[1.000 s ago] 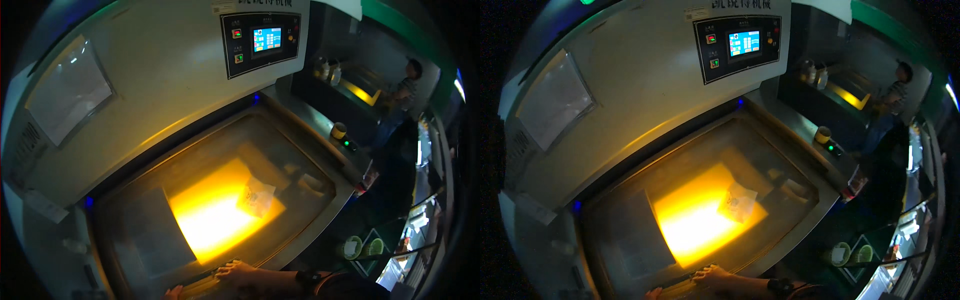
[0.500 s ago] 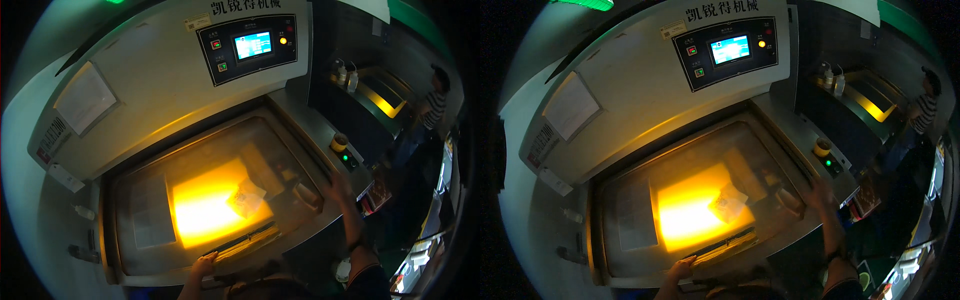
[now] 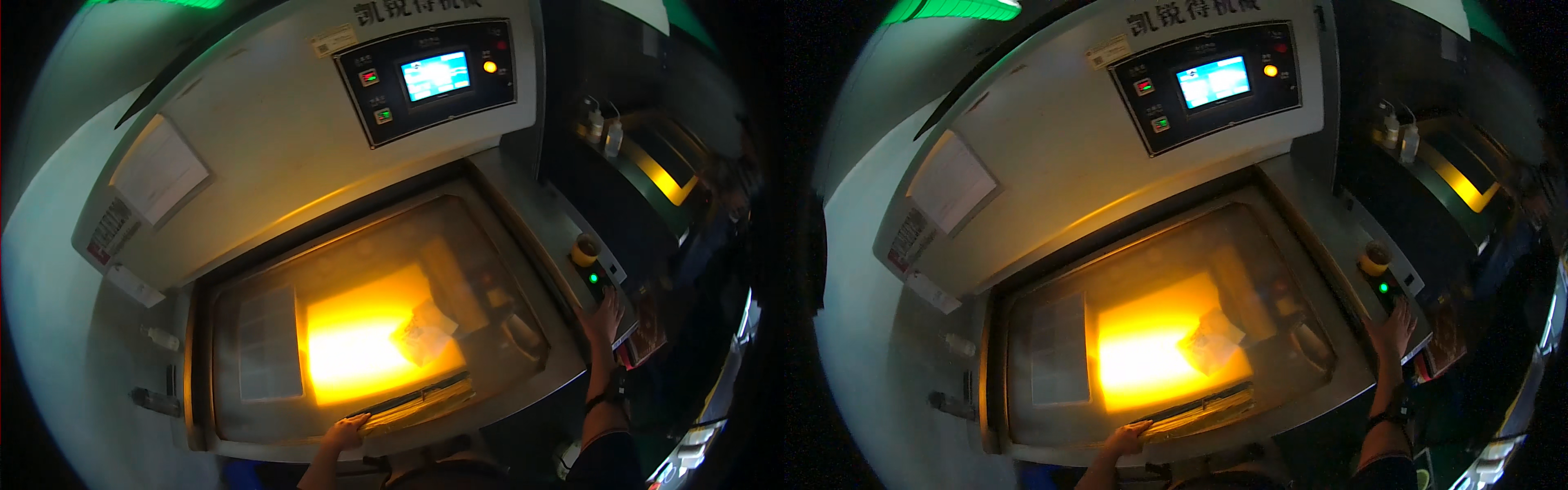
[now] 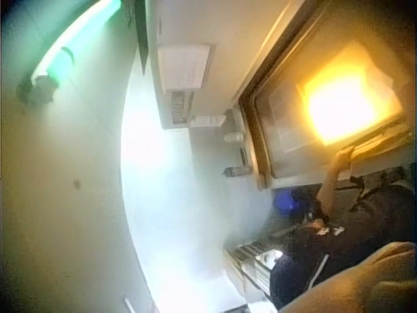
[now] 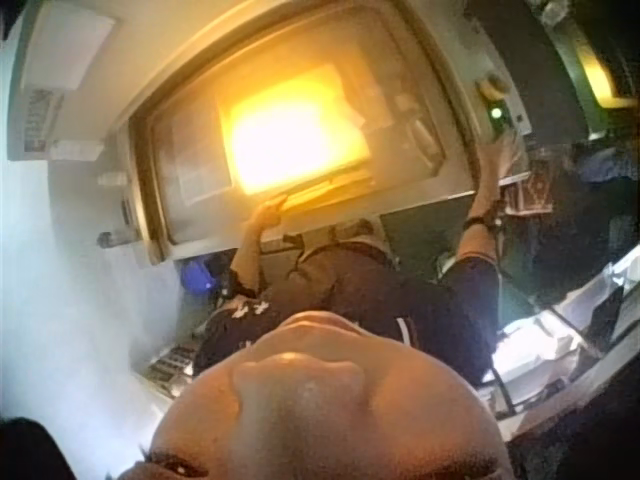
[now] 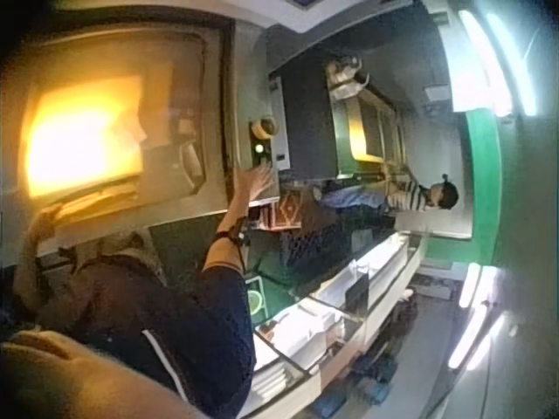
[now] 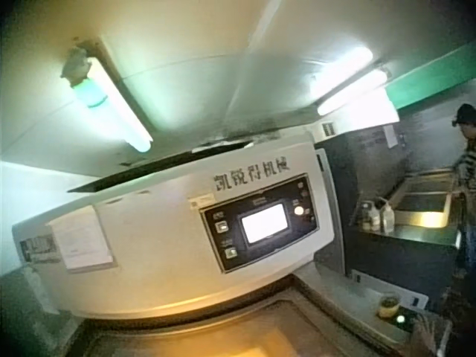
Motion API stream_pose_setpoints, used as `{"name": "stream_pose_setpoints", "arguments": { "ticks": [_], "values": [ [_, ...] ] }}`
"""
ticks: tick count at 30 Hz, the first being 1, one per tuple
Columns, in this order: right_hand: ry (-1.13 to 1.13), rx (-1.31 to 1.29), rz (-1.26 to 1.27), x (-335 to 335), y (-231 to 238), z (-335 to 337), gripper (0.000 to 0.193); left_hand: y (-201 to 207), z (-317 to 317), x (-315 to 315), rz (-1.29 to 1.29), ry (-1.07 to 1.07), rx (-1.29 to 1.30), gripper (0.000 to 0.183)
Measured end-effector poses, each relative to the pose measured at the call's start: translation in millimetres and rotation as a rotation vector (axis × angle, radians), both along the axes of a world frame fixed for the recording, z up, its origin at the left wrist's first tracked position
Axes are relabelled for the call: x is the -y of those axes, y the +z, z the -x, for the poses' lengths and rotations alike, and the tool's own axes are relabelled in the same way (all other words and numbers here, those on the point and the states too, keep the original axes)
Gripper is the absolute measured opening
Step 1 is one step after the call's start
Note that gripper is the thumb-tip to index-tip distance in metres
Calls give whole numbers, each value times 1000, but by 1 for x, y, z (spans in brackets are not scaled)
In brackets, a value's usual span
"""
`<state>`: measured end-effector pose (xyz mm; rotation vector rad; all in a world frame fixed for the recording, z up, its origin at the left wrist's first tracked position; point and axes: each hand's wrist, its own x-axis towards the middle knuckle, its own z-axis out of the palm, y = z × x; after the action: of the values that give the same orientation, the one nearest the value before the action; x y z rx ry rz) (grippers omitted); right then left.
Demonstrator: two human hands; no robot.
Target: The person is using an LED exposure machine to process PCB panels in a factory setting.
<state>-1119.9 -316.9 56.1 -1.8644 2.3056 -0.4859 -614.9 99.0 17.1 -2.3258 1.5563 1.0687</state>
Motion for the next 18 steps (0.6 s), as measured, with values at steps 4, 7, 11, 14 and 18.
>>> {"name": "stream_pose_setpoints", "arguments": {
  "ticks": [4,7,11,14,18],
  "values": [
    [36,-22,83,-5,-9,12,100,-2,-14,7,29,-83,-69,76],
    [53,-59,71,0,-16,13,102,-2,-14,5,4,-96,-81,73],
    [44,-115,91,5,-35,11,100,7,11,-10,1,0,68,71],
    [-44,-93,-140,20,-18,-10,92,-29,-8,-44,82,-21,33,72],
    [180,-250,-60,-46,-41,-78,69,-32,-63,-82,144,-143,30,69]
  ]
}}
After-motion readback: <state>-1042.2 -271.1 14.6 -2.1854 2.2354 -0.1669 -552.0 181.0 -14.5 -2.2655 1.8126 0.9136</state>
